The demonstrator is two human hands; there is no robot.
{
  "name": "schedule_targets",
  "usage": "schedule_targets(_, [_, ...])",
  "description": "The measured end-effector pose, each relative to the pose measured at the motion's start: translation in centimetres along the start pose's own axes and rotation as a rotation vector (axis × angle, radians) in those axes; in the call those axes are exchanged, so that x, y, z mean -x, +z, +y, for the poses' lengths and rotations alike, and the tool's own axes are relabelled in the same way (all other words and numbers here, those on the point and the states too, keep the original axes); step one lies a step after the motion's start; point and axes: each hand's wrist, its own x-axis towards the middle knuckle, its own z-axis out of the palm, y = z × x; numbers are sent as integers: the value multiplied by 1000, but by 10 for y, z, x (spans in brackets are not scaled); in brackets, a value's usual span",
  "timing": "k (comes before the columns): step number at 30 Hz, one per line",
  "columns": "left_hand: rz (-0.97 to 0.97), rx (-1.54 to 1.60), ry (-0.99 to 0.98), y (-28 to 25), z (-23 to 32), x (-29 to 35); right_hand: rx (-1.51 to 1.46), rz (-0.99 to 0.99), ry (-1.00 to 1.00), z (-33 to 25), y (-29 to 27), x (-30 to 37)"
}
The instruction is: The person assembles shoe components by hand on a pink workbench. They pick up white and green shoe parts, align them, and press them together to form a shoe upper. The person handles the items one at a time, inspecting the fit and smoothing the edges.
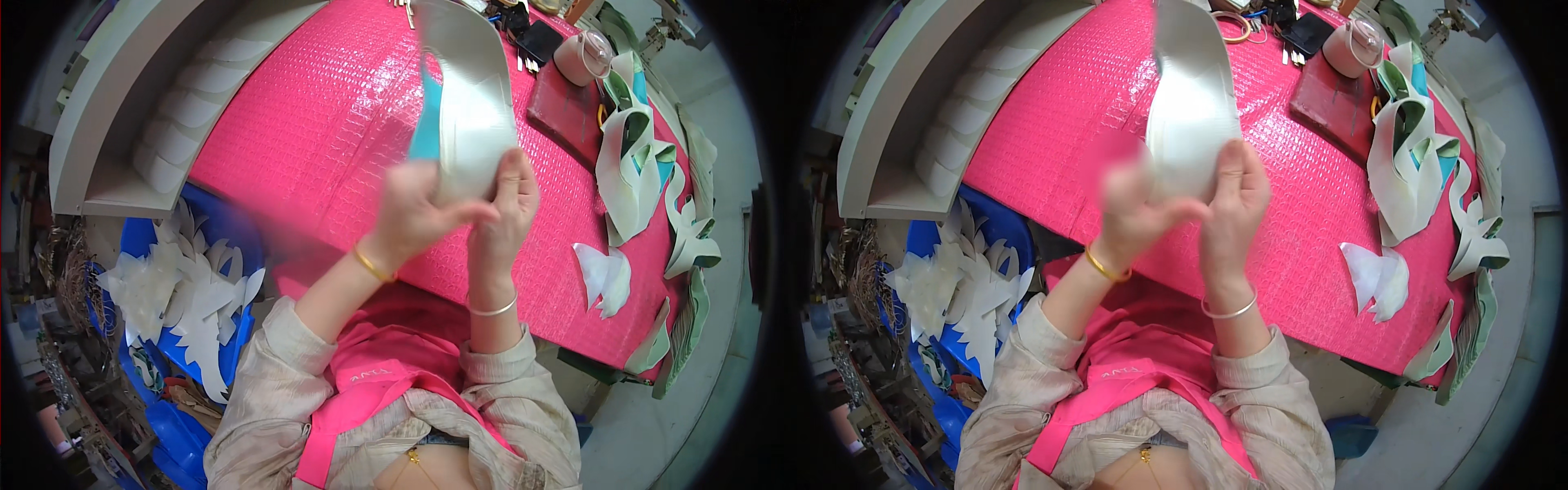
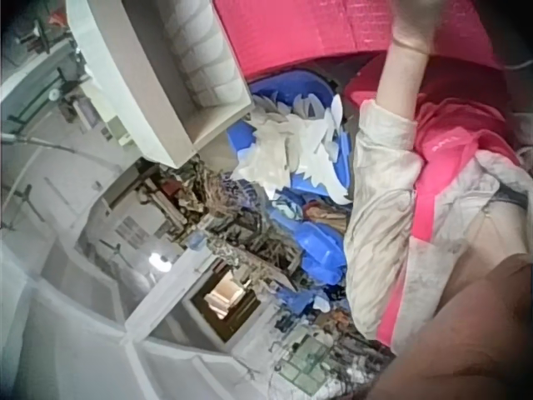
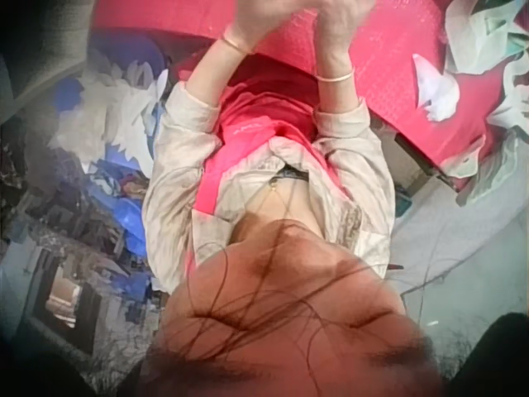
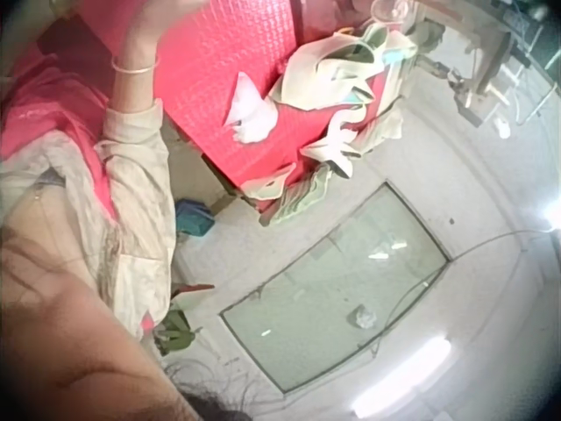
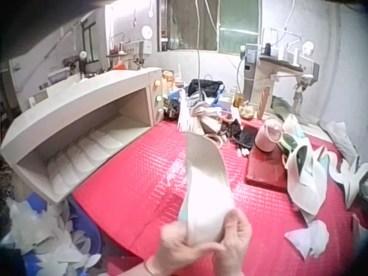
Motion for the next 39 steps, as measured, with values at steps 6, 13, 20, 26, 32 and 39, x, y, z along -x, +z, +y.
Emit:
schedule_targets(6, [-100, -9, -274, 12, -18, 47, -2, -8, 125, 23, -36, -17])
schedule_targets(13, [7, -86, -171, 29, -18, 54, 276, -86, 71, 23, -48, -23])
schedule_targets(20, [-36, 334, -502, 21, -20, 57, -92, -39, 392, 39, -49, -53])
schedule_targets(26, [-218, 625, -591, -36, -4, 7, -192, -413, 441, 8, -34, -18])
schedule_targets(32, [-299, 78, -396, -66, 8, -6, 136, -740, 137, 6, -22, -24])
schedule_targets(39, [39, -460, -228, -48, -17, -9, 813, -496, -610, 57, -4, -54])
